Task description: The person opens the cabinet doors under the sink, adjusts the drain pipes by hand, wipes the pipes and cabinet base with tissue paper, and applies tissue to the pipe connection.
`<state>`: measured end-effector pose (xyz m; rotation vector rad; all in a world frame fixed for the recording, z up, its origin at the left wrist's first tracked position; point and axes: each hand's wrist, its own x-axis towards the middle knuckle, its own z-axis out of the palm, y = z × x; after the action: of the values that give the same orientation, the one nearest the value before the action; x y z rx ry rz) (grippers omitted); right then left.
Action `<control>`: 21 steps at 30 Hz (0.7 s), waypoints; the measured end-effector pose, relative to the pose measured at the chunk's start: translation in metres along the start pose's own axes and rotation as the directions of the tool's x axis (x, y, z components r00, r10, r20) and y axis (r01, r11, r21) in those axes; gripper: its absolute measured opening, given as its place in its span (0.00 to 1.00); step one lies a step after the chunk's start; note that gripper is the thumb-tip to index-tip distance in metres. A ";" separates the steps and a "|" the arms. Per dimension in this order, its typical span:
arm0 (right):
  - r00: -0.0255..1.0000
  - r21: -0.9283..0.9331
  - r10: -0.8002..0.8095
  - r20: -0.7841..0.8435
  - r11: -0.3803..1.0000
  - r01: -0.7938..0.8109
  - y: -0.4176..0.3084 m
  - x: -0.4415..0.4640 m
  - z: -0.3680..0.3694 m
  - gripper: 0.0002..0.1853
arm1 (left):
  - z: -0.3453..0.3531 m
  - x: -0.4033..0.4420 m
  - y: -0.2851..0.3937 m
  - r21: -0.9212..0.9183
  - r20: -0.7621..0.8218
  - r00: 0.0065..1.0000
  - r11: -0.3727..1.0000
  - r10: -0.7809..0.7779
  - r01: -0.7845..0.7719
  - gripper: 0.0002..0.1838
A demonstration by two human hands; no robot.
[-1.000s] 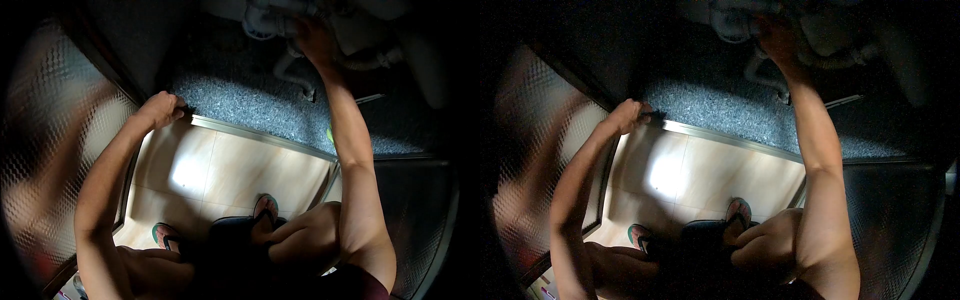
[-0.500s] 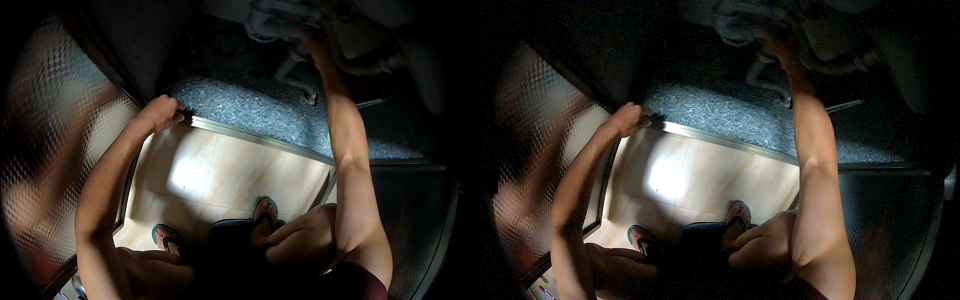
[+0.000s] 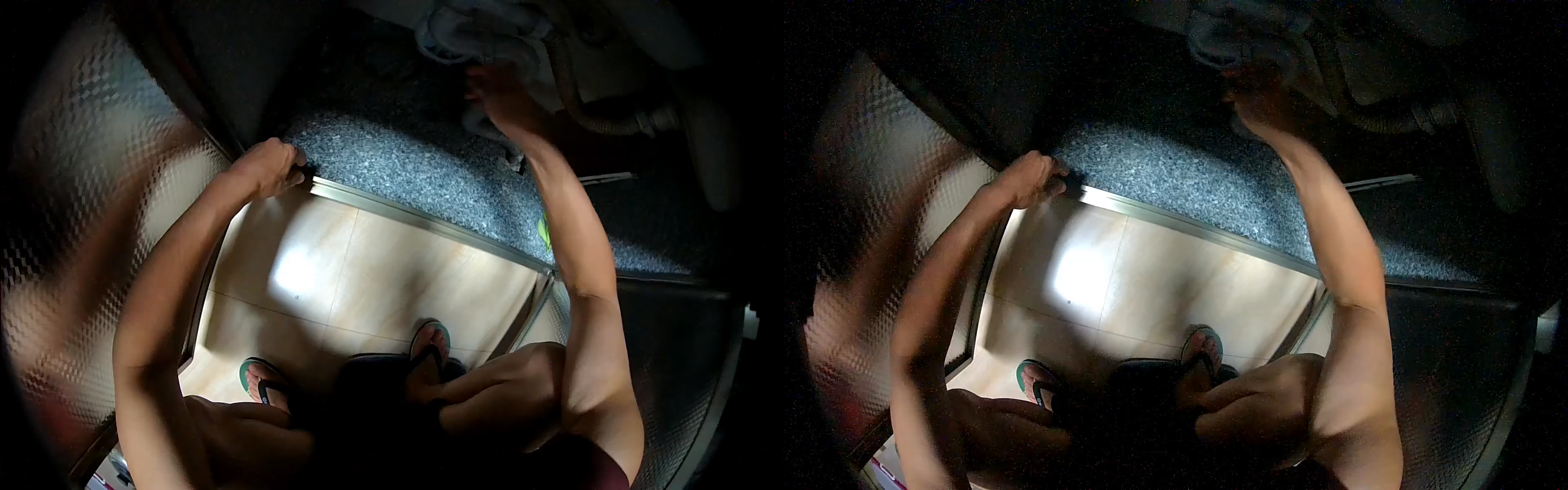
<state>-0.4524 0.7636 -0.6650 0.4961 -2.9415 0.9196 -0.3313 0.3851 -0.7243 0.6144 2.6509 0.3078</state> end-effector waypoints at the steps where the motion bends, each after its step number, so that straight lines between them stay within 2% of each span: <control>1: 1.000 -0.002 0.007 -0.006 1.000 -0.007 -0.006 -0.001 0.005 0.21 | 0.000 0.001 0.002 0.003 0.001 1.000 1.000 0.008 -0.008 0.14; 2: 0.974 0.493 0.219 0.066 0.841 -0.223 -0.017 -0.001 0.013 0.22 | 0.000 0.001 0.004 -0.002 -0.005 1.000 1.000 0.025 -0.025 0.13; 3: 0.908 0.830 0.352 0.226 0.419 -0.368 -0.022 0.000 0.015 0.24 | -0.001 0.002 0.006 -0.005 -0.014 0.999 0.999 0.040 -0.040 0.13; 4: 0.911 0.833 0.352 0.216 0.420 -0.360 -0.018 0.002 0.016 0.24 | -0.004 0.003 0.008 0.002 -0.019 0.999 0.999 0.045 -0.045 0.13; 6: 0.974 0.798 0.137 0.181 0.559 -0.227 -0.013 0.005 0.022 0.28 | -0.012 0.003 0.012 0.034 0.085 0.996 0.999 0.013 -0.016 0.21; 7: 0.976 0.798 0.142 0.165 0.562 -0.217 -0.010 0.002 0.019 0.28 | -0.016 0.000 0.014 0.042 0.079 0.997 0.999 0.024 -0.028 0.21; 9: 0.969 0.641 0.043 0.244 0.743 -0.194 -0.040 -0.016 -0.005 0.30 | -0.033 -0.009 0.024 0.015 0.084 0.996 1.000 -0.020 0.019 0.19; 10: 0.974 0.631 0.047 0.221 0.755 -0.179 -0.052 -0.022 -0.021 0.30 | -0.033 -0.006 0.022 0.022 0.064 0.998 1.000 0.000 -0.001 0.19; 12: 0.903 0.716 -0.149 0.403 0.666 -0.209 -0.076 -0.034 -0.049 0.31 | -0.028 -0.002 0.013 -0.084 -0.059 0.998 0.996 -0.011 0.007 0.17; 13: 0.893 0.808 -0.224 0.391 0.548 -0.217 -0.090 -0.042 -0.059 0.33 | -0.030 -0.002 0.012 -0.151 -0.121 0.992 0.988 0.016 -0.035 0.17; 14: 0.900 0.806 -0.223 0.374 0.558 -0.197 -0.107 -0.054 -0.071 0.33 | -0.036 -0.005 0.016 -0.140 -0.139 0.990 0.989 0.031 -0.050 0.17; 16: 0.862 0.888 -0.345 0.373 0.402 -0.223 -0.142 -0.088 -0.100 0.35 | -0.049 -0.007 0.032 -0.207 -0.339 0.934 0.960 0.110 -0.188 0.15; 17: 0.863 0.888 -0.364 0.351 0.421 -0.183 -0.158 -0.102 -0.114 0.35 | -0.056 -0.012 0.042 -0.148 -0.460 0.875 0.958 0.153 -0.245 0.14; 18: 0.877 0.883 -0.364 0.313 0.452 -0.128 -0.175 -0.120 -0.133 0.35 | -0.063 -0.007 0.045 -0.117 -0.504 0.828 0.931 0.245 -0.346 0.13; 19: 0.847 0.881 -0.426 0.318 0.463 -0.098 -0.192 -0.135 -0.150 0.33 | -0.062 -0.002 0.043 -0.027 -0.577 0.753 0.914 0.316 -0.405 0.14; 20: 0.813 0.872 -0.478 0.332 0.485 -0.071 -0.208 -0.149 -0.168 0.31 | -0.068 -0.005 0.054 -0.140 -0.604 0.755 0.899 0.254 -0.415 0.13; 21: 0.791 0.855 -0.516 0.329 0.519 -0.017 -0.229 -0.166 -0.188 0.27 | -0.071 -0.007 0.056 -0.120 -0.638 0.723 0.893 0.265 -0.434 0.13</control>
<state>-0.2389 0.7397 -0.4025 1.4134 -2.4054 2.4768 -0.3352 0.4230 -0.6415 1.0864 2.9772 1.1318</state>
